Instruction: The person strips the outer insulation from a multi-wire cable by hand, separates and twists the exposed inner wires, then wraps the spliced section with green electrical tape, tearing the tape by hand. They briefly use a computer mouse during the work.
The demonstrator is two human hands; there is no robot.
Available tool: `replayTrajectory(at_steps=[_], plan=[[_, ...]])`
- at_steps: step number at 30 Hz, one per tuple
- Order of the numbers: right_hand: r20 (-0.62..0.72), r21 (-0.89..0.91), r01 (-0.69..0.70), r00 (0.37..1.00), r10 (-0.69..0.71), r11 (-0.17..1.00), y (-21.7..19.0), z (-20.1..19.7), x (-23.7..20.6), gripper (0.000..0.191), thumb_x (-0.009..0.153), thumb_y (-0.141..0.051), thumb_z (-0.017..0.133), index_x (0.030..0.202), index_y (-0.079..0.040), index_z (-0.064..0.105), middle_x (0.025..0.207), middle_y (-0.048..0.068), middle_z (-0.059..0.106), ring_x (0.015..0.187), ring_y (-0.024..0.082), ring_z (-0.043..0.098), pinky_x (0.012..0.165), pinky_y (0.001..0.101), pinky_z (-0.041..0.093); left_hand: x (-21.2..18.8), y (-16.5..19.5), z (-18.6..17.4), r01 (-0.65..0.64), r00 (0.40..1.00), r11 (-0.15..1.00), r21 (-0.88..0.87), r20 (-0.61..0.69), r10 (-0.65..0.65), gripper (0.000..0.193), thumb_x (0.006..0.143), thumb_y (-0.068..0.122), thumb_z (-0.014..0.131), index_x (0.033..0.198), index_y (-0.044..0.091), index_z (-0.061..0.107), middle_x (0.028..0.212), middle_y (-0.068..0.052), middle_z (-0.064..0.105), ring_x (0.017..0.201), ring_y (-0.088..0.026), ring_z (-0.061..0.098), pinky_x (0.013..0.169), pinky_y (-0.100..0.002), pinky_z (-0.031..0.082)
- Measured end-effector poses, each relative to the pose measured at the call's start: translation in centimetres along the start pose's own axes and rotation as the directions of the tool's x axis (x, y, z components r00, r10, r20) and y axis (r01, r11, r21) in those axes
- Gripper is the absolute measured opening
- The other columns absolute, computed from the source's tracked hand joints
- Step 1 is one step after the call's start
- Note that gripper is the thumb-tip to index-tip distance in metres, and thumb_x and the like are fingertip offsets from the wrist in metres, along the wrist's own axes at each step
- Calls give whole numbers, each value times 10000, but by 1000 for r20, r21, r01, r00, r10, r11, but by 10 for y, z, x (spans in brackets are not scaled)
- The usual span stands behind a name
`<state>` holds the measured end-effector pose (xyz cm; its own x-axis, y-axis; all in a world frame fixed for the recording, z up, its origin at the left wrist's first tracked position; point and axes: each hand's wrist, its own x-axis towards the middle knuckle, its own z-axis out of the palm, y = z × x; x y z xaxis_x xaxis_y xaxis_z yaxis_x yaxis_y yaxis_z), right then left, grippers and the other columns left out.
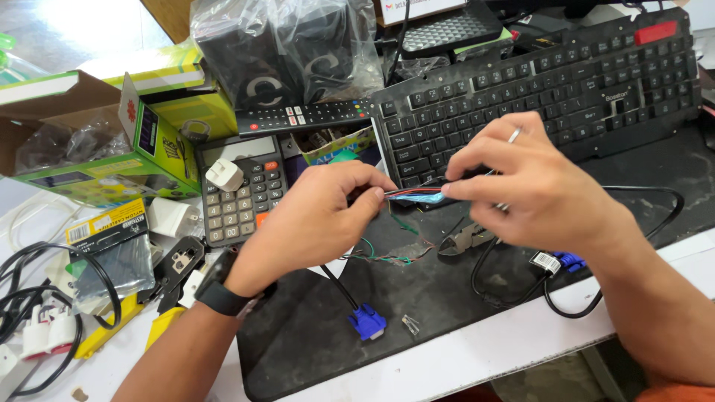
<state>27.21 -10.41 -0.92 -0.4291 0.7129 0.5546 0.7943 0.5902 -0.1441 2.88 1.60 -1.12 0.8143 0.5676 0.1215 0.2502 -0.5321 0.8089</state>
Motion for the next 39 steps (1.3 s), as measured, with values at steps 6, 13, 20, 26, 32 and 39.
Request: replayTrajectory(at_steps=[6,13,20,26,32,39], plan=[[104,-81,-79,991,87,994,-13,13,2,304,723,3,734,1010,-81,682,1063,3,674,1024,240,626,984,404,421,-3,2,11,-78,995,989,126,-60,86,173,917,139,645,975,8,740,848,-162,696,744,-305,684,656,-403,517],[-79,-450,19,995,-61,893,-32,25,5,289,843,-159,810,1114,-133,714,1152,-3,686,1094,239,606,1031,531,272,-4,7,13,-119,988,982,144,-86,132,169,911,129,646,983,6,737,831,-159,660,750,-327,661,666,-422,505],[-76,-376,47,994,-81,925,-31,37,4,315,878,-126,806,1183,-64,752,1117,5,677,1022,218,613,996,471,325,-5,8,15,-114,988,986,118,-85,125,158,916,112,628,952,-7,726,819,-167,666,754,-336,662,663,-436,498],[-115,-348,63,987,-110,935,-28,40,2,279,848,-97,810,1117,-59,746,1097,2,677,986,211,614,951,459,341,-5,2,15,-145,981,983,110,-115,158,152,944,108,611,929,-18,696,825,-191,675,787,-372,668,703,-450,506],[-111,-317,41,991,-80,947,-30,42,2,298,842,-101,818,1127,-66,736,1093,13,664,982,206,611,936,445,335,-5,-3,22,-161,972,968,191,-141,189,177,960,96,591,846,-37,619,805,-217,649,783,-408,639,707,-484,475],[-137,-287,-2,990,-39,958,-32,44,-2,318,819,-73,798,1131,-64,734,1017,6,635,962,218,606,935,444,336,-4,-2,29,-141,973,976,168,-157,168,191,941,114,608,817,-30,604,767,-205,635,723,-389,626,655,-471,467]])
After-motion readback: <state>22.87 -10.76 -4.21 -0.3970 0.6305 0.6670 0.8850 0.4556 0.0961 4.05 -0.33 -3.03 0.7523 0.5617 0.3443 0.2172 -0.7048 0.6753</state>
